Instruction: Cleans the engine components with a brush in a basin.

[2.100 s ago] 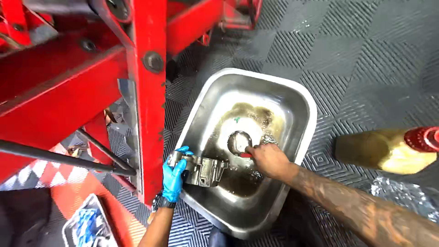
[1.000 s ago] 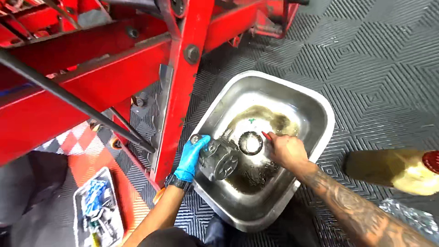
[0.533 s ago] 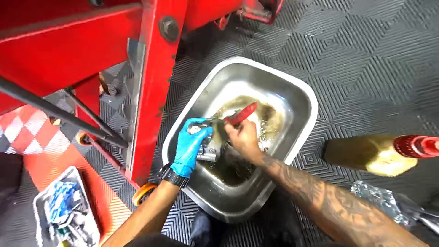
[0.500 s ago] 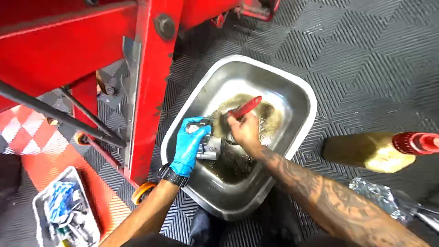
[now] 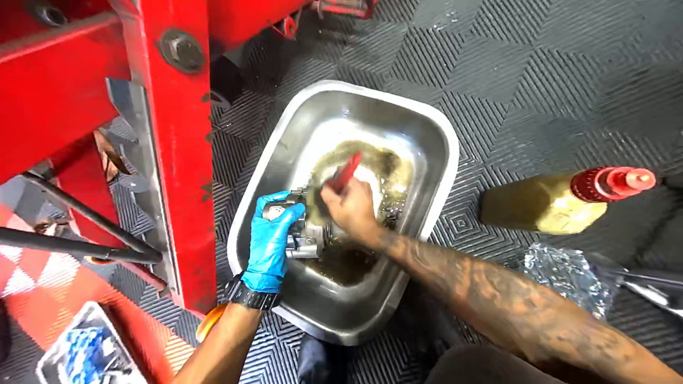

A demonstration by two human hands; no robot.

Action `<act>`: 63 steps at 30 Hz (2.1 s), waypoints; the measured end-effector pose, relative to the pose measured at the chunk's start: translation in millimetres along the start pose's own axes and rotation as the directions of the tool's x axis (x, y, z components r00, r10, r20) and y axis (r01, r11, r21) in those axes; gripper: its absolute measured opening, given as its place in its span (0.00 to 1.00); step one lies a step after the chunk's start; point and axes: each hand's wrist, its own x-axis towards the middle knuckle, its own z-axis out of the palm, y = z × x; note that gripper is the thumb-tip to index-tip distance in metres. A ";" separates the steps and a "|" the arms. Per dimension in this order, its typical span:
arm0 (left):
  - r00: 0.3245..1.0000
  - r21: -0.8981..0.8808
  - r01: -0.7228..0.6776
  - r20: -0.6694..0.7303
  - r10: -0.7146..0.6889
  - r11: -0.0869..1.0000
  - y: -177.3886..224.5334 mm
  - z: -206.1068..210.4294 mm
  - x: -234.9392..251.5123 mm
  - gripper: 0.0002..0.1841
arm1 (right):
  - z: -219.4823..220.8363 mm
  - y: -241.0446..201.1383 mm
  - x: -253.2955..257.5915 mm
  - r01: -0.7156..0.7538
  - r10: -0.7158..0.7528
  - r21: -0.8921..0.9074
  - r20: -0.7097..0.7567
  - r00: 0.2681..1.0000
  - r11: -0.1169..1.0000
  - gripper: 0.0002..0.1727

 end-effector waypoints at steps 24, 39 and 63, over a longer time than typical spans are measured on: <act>0.977 -0.092 0.067 -0.195 -0.083 0.994 -12.7 -7.6 -32.4 0.23 | 5.4 3.8 -14.7 -0.002 -0.001 0.089 0.036 0.999 0.996 0.10; 0.986 -0.121 0.050 -0.151 -0.068 0.991 -19.8 -4.7 -34.7 0.24 | 16.5 2.5 -14.8 -0.039 0.040 -0.010 0.081 0.996 0.999 0.12; 0.974 -0.143 0.122 -0.173 -0.146 0.982 -8.5 -16.8 -5.7 0.21 | -40.1 28.5 -19.4 0.227 0.040 -0.387 0.573 0.819 0.894 0.10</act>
